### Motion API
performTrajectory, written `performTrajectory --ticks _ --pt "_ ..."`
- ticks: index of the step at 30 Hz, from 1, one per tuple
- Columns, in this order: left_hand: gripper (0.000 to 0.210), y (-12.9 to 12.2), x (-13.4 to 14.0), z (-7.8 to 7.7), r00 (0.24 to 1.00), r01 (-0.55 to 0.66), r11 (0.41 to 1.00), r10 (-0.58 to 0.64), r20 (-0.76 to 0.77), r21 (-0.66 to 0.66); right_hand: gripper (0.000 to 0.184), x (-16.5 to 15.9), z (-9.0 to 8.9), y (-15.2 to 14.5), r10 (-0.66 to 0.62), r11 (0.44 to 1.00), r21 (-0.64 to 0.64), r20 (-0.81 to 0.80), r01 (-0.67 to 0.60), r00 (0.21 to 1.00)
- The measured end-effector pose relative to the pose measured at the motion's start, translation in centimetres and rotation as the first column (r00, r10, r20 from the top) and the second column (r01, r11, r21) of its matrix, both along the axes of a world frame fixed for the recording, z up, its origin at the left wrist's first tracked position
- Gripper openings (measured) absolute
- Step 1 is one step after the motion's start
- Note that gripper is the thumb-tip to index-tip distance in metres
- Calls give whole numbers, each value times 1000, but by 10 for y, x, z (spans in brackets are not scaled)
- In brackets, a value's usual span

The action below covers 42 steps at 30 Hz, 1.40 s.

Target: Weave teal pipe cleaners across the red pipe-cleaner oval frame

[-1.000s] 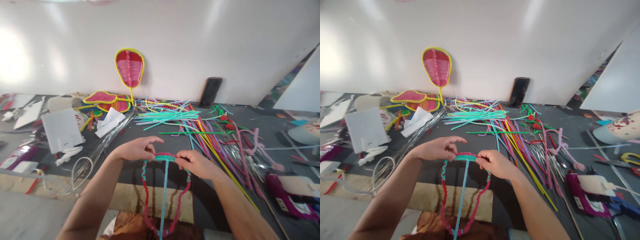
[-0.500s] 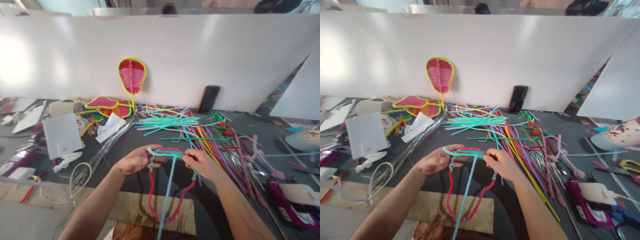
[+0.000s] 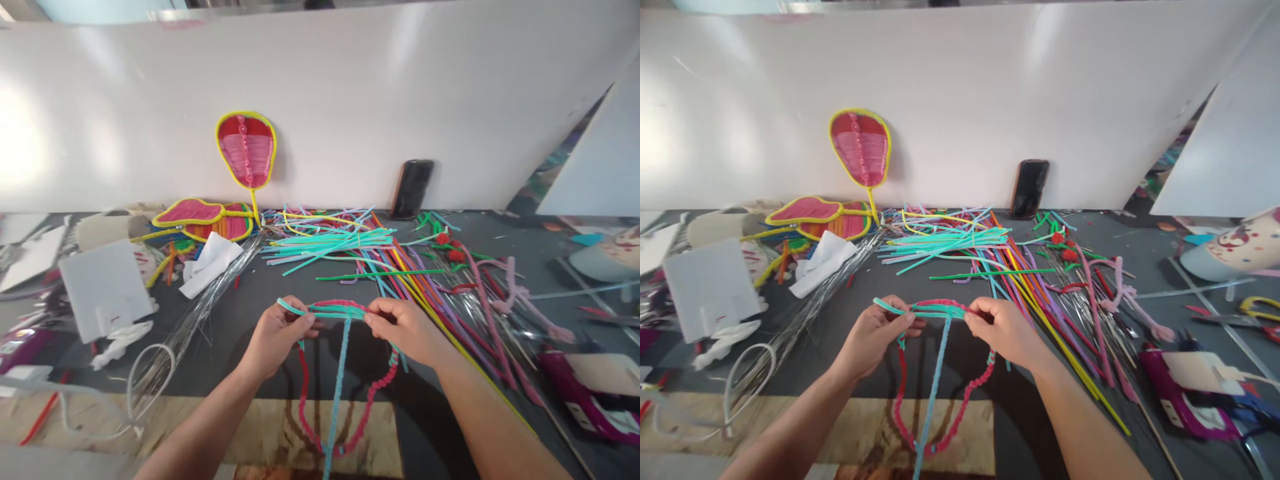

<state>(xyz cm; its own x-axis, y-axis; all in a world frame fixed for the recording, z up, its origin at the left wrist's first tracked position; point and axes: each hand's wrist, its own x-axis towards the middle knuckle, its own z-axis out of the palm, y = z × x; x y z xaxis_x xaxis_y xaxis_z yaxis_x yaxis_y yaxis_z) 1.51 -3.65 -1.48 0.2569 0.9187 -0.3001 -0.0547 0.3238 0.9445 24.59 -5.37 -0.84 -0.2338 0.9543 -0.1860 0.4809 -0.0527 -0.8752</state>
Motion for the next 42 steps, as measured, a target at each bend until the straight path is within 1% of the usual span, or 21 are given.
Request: performTrajectory --ticks 3,7,11,13,14,16,18,21,24,27,31,34,38,42 --pt "24 -1 1 -2 999 -44 999 44 20 16 27 3 -2 3 44 998 -46 -41 -46 998" --pt "23 -2 6 -3 994 -108 992 106 30 59 27 5 -3 5 134 984 -106 -78 -141 988" --pt "23 -4 9 -1 993 -119 990 118 22 72 27 7 -4 6 183 972 -132 -81 -192 980" --pt "22 -5 10 -1 994 -113 989 112 9 98 23 8 -6 7 179 974 -122 -99 -190 979" --pt "21 -5 10 -1 994 -107 988 107 1 113 24 8 -6 7 166 978 -108 -115 -178 979" --pt "20 -5 11 -1 995 -91 986 95 -16 140 37 5 -6 8 142 985 -75 -139 -153 980" --pt "19 -6 11 -2 996 -76 984 81 -28 164 44 -1 -3 11 157 985 -50 -123 -164 980" --pt "18 -6 11 -2 997 -64 979 72 -38 192 35 -11 1 16 219 972 -69 -87 -225 972" --pt "18 -7 9 1 996 -84 978 91 -23 193 27 -19 0 19 204 967 -131 -132 -221 970" --pt "20 -8 8 3 994 -105 979 101 33 174 28 -22 -5 18 141 966 -176 -252 -189 957" --pt "21 -9 8 4 993 -96 984 84 84 152 28 -23 -10 16 49 947 -272 -406 -172 913" --pt "20 -7 7 1 991 -80 992 68 115 101 26 -23 -11 15 30 941 -294 -422 -168 906" --pt "19 -4 5 -2 986 -19 999 24 165 -34 22 -19 -9 13 28 952 -266 -412 -150 911" --pt "21 -1 4 -2 977 -27 987 59 204 -157 22 -16 -9 11 25 953 -265 -410 -145 912"
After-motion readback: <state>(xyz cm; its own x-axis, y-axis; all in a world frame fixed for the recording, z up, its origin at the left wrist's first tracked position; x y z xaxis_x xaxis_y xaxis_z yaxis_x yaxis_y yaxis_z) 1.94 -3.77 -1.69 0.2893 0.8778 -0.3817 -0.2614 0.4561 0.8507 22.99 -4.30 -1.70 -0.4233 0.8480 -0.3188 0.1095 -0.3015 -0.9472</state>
